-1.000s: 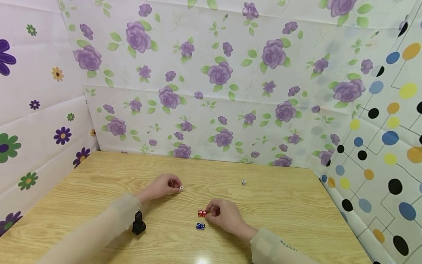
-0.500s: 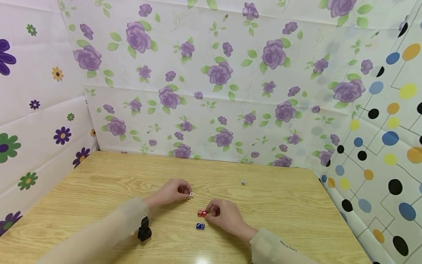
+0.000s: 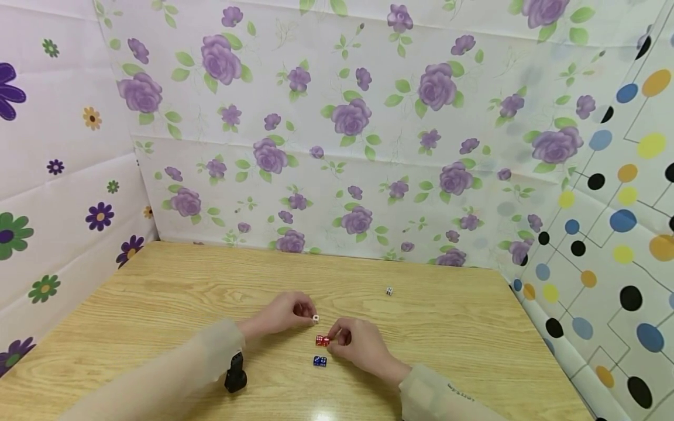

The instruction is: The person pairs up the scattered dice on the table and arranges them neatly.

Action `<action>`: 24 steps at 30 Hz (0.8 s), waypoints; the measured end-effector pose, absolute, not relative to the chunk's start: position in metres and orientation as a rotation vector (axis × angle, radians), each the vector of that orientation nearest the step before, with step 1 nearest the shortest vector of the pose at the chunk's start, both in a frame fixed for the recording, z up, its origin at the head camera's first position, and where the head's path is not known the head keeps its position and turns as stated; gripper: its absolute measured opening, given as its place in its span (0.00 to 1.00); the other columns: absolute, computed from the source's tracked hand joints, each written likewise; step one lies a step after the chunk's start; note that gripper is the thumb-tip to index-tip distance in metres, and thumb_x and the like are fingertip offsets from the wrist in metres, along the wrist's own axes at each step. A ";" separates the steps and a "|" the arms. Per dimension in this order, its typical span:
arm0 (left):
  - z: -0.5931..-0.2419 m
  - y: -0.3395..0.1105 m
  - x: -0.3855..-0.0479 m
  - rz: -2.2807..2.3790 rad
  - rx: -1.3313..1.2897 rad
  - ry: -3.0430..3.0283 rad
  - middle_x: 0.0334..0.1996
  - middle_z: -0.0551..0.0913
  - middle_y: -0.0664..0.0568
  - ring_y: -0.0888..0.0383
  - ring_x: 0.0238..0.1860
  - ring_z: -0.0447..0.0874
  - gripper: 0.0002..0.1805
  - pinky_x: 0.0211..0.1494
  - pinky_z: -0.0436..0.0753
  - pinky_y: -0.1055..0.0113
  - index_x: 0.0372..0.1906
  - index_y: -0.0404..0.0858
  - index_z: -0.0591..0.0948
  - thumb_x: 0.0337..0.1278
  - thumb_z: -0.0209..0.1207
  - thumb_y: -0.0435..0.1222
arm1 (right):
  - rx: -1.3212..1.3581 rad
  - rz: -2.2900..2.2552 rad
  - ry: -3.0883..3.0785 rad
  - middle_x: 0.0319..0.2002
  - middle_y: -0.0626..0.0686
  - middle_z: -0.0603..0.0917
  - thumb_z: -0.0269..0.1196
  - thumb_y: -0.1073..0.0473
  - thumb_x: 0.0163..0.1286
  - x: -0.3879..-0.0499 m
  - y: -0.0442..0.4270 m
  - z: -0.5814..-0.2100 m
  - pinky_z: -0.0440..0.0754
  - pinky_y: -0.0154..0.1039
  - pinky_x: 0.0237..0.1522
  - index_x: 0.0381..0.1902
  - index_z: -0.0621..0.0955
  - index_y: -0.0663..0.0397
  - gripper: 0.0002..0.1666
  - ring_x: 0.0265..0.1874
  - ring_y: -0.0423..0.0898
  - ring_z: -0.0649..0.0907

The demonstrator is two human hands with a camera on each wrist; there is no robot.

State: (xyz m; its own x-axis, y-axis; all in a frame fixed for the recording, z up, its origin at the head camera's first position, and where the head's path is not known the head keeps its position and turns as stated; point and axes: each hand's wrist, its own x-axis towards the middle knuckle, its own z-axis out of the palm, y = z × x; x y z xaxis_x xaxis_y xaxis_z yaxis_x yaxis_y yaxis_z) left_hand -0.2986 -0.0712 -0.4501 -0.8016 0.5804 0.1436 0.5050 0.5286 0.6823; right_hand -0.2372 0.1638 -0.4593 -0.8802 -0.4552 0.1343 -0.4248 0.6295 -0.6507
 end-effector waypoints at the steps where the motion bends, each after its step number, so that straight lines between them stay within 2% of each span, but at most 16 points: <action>1: -0.450 -0.070 -0.297 1.143 0.952 2.648 0.27 0.82 0.55 0.65 0.28 0.75 0.04 0.33 0.74 0.73 0.34 0.40 0.85 0.57 0.68 0.35 | -0.758 -1.102 2.798 0.24 0.42 0.80 0.70 0.54 0.63 -0.237 0.164 -0.459 0.72 0.29 0.24 0.36 0.84 0.42 0.05 0.20 0.32 0.73; 24: -0.455 -0.061 -0.294 1.107 1.004 2.653 0.27 0.82 0.57 0.67 0.27 0.74 0.03 0.33 0.74 0.73 0.33 0.44 0.85 0.55 0.69 0.36 | -0.733 -1.107 2.795 0.24 0.40 0.80 0.70 0.55 0.62 -0.238 0.163 -0.460 0.73 0.29 0.24 0.36 0.84 0.40 0.05 0.20 0.32 0.74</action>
